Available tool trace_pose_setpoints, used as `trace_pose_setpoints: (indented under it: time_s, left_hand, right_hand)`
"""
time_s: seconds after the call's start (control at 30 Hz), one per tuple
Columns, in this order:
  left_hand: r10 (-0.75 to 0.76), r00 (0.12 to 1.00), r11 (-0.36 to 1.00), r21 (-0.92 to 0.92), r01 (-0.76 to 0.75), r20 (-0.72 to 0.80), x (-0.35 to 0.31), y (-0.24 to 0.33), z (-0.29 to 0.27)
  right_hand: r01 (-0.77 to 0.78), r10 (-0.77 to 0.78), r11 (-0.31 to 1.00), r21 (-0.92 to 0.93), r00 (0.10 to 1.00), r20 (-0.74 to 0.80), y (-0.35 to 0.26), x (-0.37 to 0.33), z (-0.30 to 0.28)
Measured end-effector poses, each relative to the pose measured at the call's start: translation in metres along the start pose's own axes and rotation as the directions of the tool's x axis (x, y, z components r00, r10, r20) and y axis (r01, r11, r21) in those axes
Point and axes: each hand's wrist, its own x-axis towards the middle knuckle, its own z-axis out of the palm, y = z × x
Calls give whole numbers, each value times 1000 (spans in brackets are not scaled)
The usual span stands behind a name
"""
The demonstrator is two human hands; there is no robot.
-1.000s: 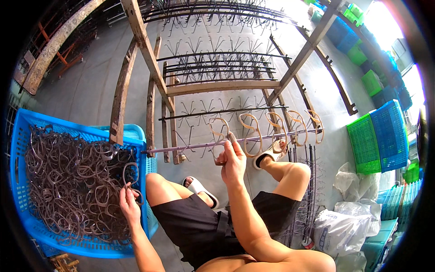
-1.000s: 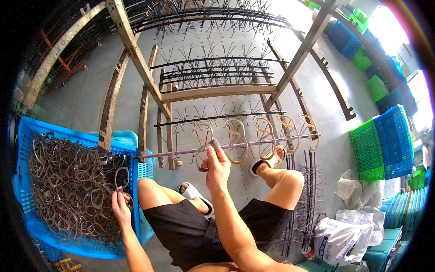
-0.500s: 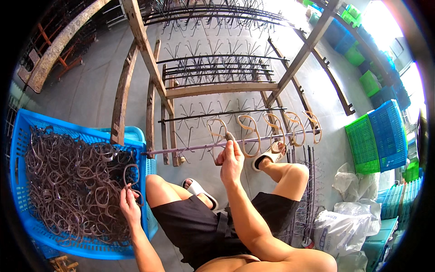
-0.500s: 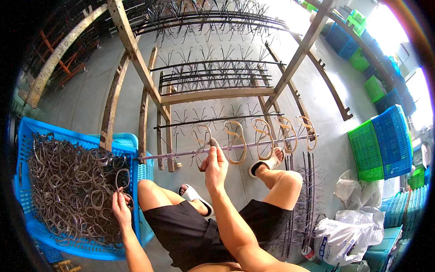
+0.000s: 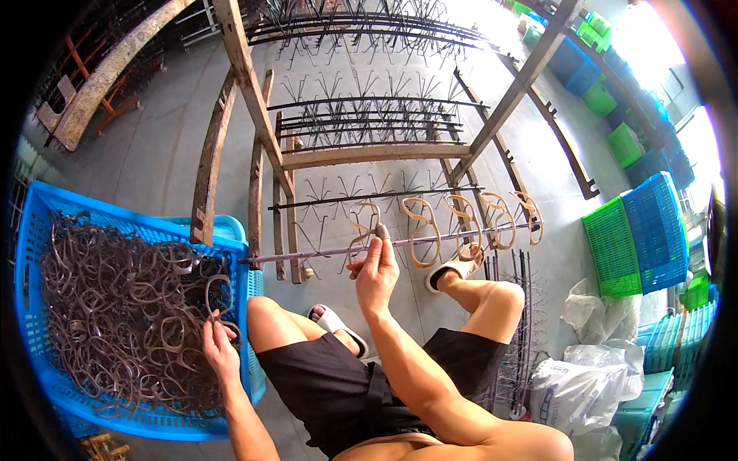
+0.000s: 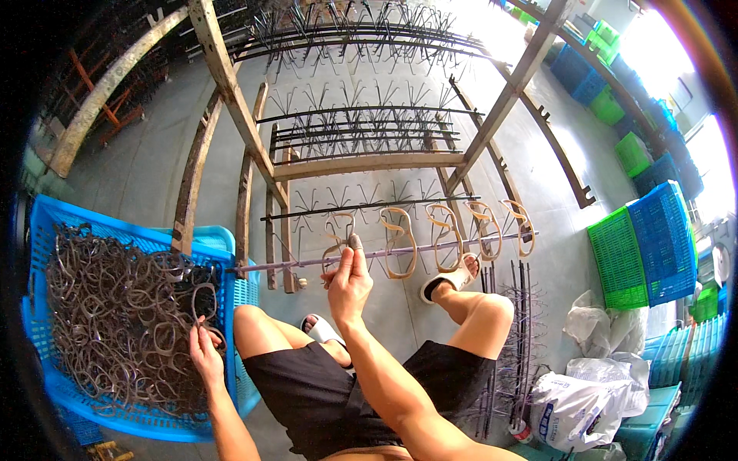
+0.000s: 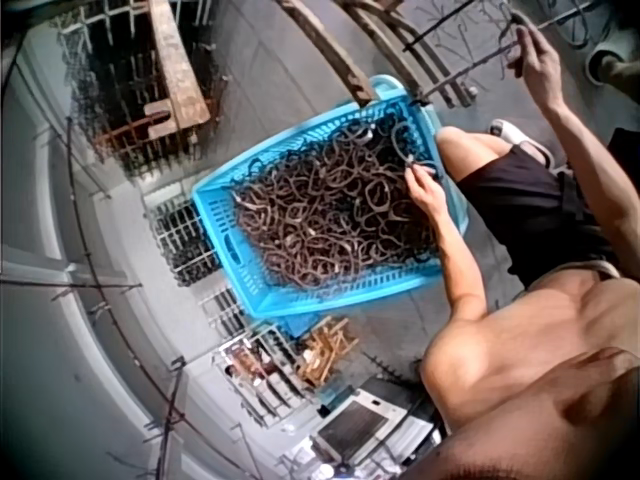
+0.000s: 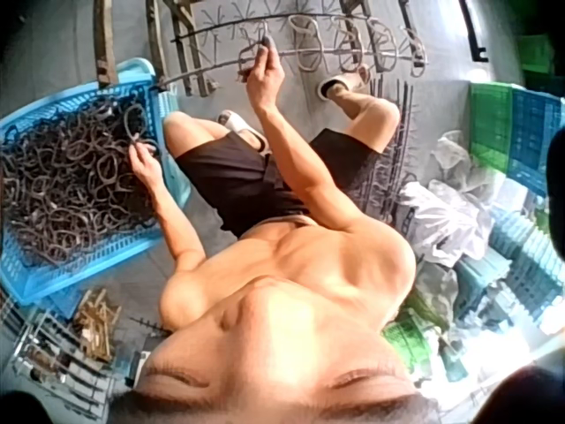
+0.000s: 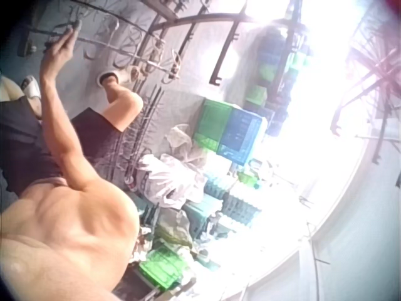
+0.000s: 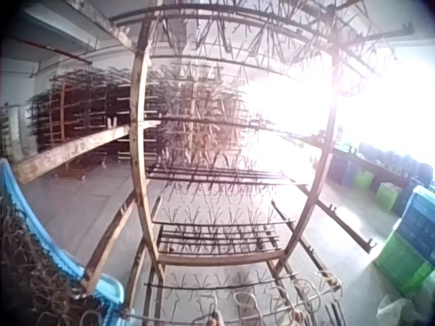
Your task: The person sits on the floor and repeatedly picks up metal hoops from a blue basket. They place each hoop onto a horizontal metal rod on a rack, arranging them in a row.
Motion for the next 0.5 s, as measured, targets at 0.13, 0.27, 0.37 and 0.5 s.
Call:
trace_pose_setpoints:
  time_s: [0.13, 0.27, 0.37, 0.5]
  left_hand:
    - [33, 999, 999, 38, -33, 23, -1, -7, -2]
    - [16, 1000, 1000, 11, -16, 17, -3, -9, -2]
    - [27, 1000, 1000, -14, -27, -2, -1, -8, 0]
    - [20, 1000, 996, -84, -21, -18, -3, -7, 6]
  right_hand:
    - [63, -64, 997, -42, 998, -6, 5, 6, -6]
    - [-44, 41, 998, 46, 997, 59, 3, 6, -13]
    - [51, -51, 999, -1, 997, 62, 4, 7, -12]
    - [325, -311, 895, -307, 946, 96, 12, 13, -18]
